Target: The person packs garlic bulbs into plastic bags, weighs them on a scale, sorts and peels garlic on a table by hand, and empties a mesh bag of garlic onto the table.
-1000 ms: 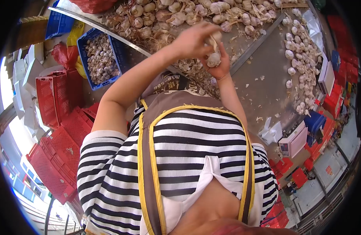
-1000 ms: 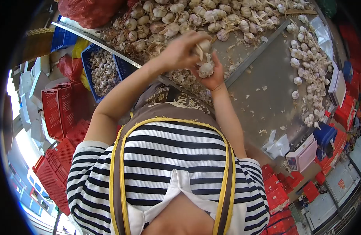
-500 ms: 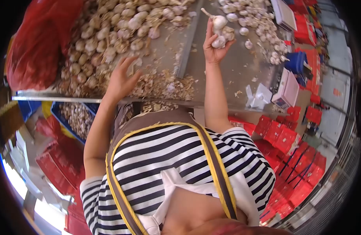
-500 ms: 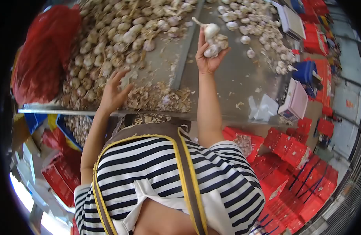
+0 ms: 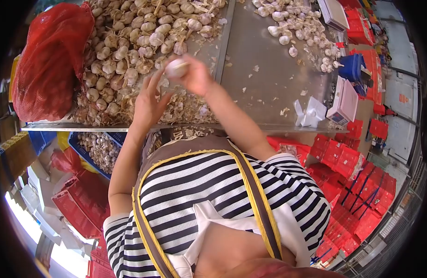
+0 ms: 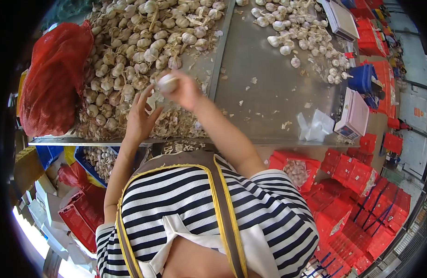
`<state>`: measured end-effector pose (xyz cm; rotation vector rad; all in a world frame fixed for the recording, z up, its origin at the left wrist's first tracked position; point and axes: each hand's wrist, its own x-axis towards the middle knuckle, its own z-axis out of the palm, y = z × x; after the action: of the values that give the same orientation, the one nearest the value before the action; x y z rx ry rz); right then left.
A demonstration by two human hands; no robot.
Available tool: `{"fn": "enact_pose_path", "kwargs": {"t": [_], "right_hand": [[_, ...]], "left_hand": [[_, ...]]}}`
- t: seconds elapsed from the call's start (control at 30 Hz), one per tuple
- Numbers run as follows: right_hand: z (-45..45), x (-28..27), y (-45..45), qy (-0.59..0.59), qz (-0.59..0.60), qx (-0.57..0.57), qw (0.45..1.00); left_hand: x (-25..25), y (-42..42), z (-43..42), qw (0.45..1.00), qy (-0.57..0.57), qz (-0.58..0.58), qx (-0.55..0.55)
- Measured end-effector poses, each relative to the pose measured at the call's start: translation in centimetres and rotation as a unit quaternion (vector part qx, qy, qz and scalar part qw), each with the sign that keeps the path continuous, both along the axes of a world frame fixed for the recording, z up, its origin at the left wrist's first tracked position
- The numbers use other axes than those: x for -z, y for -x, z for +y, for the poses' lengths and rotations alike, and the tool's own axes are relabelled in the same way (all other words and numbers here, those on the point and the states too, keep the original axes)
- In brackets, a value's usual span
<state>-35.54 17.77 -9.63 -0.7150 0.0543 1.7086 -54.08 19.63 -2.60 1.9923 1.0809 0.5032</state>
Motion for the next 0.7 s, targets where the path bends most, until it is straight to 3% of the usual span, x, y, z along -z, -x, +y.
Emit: {"fn": "enact_pose_path", "kwargs": {"t": [0.07, 0.13, 0.17, 0.23, 0.27, 0.3, 0.33, 0.37, 0.4, 0.43, 0.47, 0.53, 0.6, 0.67, 0.7], "right_hand": [[0.3, -0.3, 4.5, -0.110, 0.065, -0.129, 0.983], [0.0, -2.2, 6.9, -0.074, -0.019, -0.158, 0.984], [0.0, -2.0, 7.3, -0.070, -0.027, -0.200, 0.977], [-0.4, -2.2, 7.5, -0.082, -0.154, -0.273, 0.946], [-0.4, -1.8, 7.4, -0.155, -0.349, -0.322, 0.866], [-1.1, 1.0, 8.0, -0.207, -0.469, -0.271, 0.815], [-1.3, 0.0, 7.8, -0.179, -0.599, -0.321, 0.711], [-1.5, 0.7, 7.9, -0.212, -0.656, -0.317, 0.652], [-1.9, 1.9, 8.3, -0.227, -0.645, -0.328, 0.652], [-2.3, 3.0, 8.7, -0.287, -0.675, -0.318, 0.601], [-2.6, 4.2, 9.0, -0.344, -0.702, -0.303, 0.546], [-2.4, 2.8, 9.8, -0.333, -0.679, -0.364, 0.544], [-2.3, 2.4, 10.8, -0.335, -0.710, -0.368, 0.498], [-1.6, 2.9, 11.6, -0.329, -0.720, -0.383, 0.476], [-1.3, 3.0, 11.9, -0.321, -0.732, -0.394, 0.454]], "left_hand": [[0.2, 0.2, 0.4, 0.997, -0.075, 0.003, -0.031], [0.5, 2.8, 1.4, 0.998, -0.027, 0.001, -0.059], [1.2, 4.6, 1.9, 0.994, -0.061, -0.014, -0.087], [1.2, 9.1, 2.1, 0.978, -0.083, 0.002, -0.191], [0.6, 11.6, 2.0, 0.961, -0.073, 0.028, -0.264], [1.1, 14.9, 2.0, 0.936, -0.163, 0.077, -0.303], [0.3, 17.4, 1.5, 0.909, -0.174, 0.143, -0.349], [0.5, 20.2, 0.8, 0.877, -0.136, 0.257, -0.383], [0.9, 22.8, 0.1, 0.834, -0.093, 0.359, -0.408], [0.8, 24.2, -0.5, 0.796, -0.032, 0.440, -0.415], [1.2, 25.4, -0.8, 0.789, -0.028, 0.442, -0.425], [1.8, 25.9, -0.7, 0.848, -0.066, 0.361, -0.383], [2.3, 22.8, 0.4, 0.902, -0.014, 0.178, -0.393], [3.7, 18.0, 2.0, 0.942, -0.050, 0.109, -0.313], [2.9, 14.7, 2.7, 0.955, -0.002, 0.090, -0.281]]}}
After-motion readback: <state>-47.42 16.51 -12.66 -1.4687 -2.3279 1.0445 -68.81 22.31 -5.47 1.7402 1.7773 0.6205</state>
